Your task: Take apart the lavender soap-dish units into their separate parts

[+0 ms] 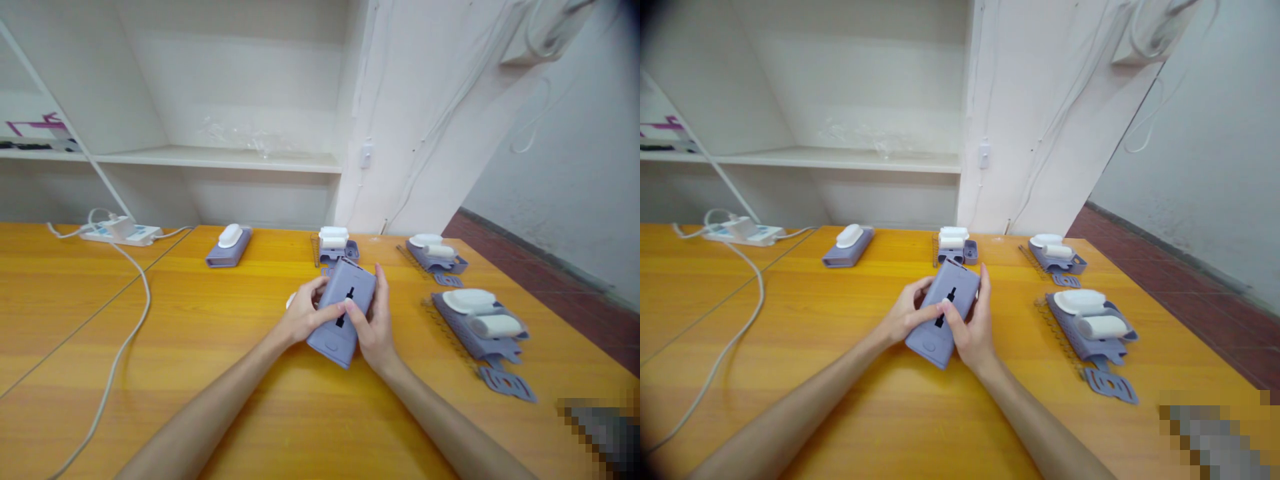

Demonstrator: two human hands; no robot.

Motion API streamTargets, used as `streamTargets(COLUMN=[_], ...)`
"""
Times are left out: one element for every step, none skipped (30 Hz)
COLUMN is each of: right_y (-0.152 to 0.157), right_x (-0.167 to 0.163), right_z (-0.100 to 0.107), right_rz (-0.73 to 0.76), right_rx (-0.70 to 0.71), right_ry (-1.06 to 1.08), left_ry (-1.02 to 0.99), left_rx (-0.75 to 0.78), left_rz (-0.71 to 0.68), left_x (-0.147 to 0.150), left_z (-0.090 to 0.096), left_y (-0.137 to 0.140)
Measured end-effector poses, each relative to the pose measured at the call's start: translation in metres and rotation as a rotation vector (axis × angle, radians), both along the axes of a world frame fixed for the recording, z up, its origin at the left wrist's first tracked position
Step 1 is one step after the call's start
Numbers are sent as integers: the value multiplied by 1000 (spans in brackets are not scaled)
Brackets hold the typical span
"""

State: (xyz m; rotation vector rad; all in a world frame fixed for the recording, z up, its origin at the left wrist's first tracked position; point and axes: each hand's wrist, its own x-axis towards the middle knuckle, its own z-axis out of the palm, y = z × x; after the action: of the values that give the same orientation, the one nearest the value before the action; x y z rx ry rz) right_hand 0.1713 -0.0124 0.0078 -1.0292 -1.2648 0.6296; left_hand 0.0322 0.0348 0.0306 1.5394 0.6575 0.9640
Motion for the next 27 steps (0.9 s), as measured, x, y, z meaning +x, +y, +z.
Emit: streamTargets(right_y=[-1, -3, -4, -5, -5, -6, -6, -6, -6, -5, -5, -4, -3, -2, -1, 0, 1, 1, 2, 2, 2, 3, 2, 2, 2, 2, 2], right_x=[-2, -3, -4, -5, -6, -7, -8, -9, -11, -12, -12, -13, -12, -12, -11, -10, -10, -10, -10, -10, -10, -11, -11, -11, -11, -11, -10], right_z=[0, 0, 0, 0, 0, -1, -1, -1, -2, -2, -1, -1, 0, 1, 2, 2, 2, 1, 1, 0, -1, -2, -2, -3, -2, -2, -2], right_rz=[11, 32, 69, 120, 180, 241, 297, 343, 373, 388, 392, 391, 388, 385, 382, 380, 381, 385, 393, 404, 415, 424, 427, 422, 414, 405, 398], right_rx=[-8, -14, -23, -35, -51, -73, -99, -128, -157, -186, -217, -247, -275, -301, -320, -329, -326, -316, -305, -296, -291, -289, -290, -291, -293, -296, -300], right_ry=[10, 21, 28, 32, 36, 44, 58, 81, 109, 139, 166, 186, 198, 204, 207, 212, 220, 230, 239, 247, 249, 248, 244, 241, 239, 237, 238], left_ry=[-23, -50, -80, -111, -141, -169, -191, -204, -209, -209, -207, -204, -201, -202, -203, -203, -202, -200, -192, -179, -163, -149, -141, -139, -143, -150, -156], left_rx=[18, 36, 54, 72, 88, 102, 112, 116, 116, 115, 112, 108, 102, 95, 87, 86, 96, 121, 156, 194, 227, 250, 261, 265, 266, 269, 273], left_rz=[39, 82, 136, 196, 254, 306, 347, 374, 388, 393, 398, 402, 404, 402, 396, 391, 399, 425, 465, 507, 541, 561, 567, 561, 554, 552, 553], left_x=[2, 4, 4, 5, 4, 3, 2, 0, -1, -2, -2, -2, -2, -2, -1, -1, -1, -1, -1, -1, -1, -1, -1, -1, 0, 0, 1], left_z=[0, 0, 0, 0, 1, 2, 2, 2, 2, 2, 1, 0, -1, -2, -3, -3, -2, -2, 0, 1, 2, 4, 5, 6, 6, 7, 7], left_y=[-1, -2, -2, -1, 0, 1, 3, 4, 5, 6, 7, 7, 7, 7, 7, 7, 7, 7, 8, 8, 8, 7, 7, 6, 5, 4, 3])
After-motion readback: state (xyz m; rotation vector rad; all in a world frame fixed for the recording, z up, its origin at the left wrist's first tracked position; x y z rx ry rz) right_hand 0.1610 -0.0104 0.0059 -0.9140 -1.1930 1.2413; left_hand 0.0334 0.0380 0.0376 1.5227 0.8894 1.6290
